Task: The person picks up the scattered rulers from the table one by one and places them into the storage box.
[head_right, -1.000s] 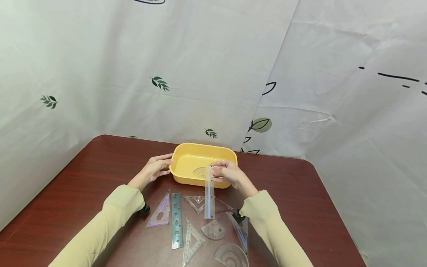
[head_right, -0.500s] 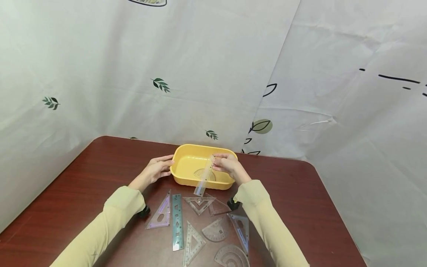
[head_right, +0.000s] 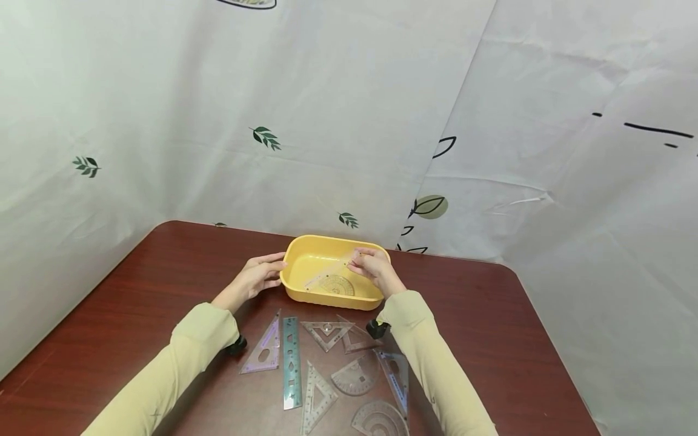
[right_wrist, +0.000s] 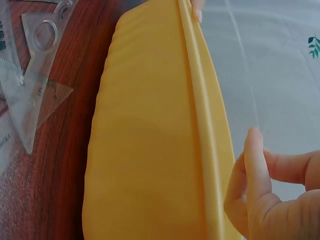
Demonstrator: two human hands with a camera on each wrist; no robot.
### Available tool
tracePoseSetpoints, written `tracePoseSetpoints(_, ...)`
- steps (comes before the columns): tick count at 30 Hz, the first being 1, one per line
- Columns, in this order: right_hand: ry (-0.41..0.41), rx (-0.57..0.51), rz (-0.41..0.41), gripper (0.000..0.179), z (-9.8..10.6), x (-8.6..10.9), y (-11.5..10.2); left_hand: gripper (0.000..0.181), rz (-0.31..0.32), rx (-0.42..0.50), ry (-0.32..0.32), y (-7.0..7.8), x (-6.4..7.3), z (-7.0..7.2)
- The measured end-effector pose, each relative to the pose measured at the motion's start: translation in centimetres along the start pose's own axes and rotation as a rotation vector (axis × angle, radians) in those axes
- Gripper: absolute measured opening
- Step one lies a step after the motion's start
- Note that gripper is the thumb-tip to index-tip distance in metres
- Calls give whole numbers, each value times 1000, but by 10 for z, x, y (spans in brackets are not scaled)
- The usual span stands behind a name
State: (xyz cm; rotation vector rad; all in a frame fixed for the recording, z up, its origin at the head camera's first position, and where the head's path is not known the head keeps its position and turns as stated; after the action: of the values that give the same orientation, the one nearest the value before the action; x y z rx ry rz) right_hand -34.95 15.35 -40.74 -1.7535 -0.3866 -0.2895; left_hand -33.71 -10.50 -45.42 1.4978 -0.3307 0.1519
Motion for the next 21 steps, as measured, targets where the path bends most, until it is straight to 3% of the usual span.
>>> tracePoseSetpoints(5,51,-6,10,49,4,-13,8,49,4,12,2,0,0,-1)
tracePoseSetpoints(8,-21,-81,66,51,27,-60,31,49,5,10,6,0,0,0)
tracePoseSetpoints(9,-21,-84,70,52,26,-61,33,49,3,9,6,1,1,0)
tracePoseSetpoints(12,-19,-75,61,54,23,-54,34,49,0,3,5,1,1,-1)
tracePoseSetpoints(15,54,18,2,53,1,-12,21,49,-3,-2,5,2,1,-1)
tracePoseSetpoints(21,55,143,-22,47,2,-12,29,49,-1,-3,9,1,-1,-1)
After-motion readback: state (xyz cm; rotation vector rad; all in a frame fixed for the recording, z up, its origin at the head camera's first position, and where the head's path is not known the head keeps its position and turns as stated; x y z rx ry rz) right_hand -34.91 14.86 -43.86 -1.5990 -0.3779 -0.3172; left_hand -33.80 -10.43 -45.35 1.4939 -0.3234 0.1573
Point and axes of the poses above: each hand's wrist, its own x-axis away from the middle knuckle, its own z-axis out of the back of the hand, y = z × x, the point moved 6 cm from there along -x, towards the middle knuckle, and after that the axes turned 9 degrees about -x, right-handed, at the moved point
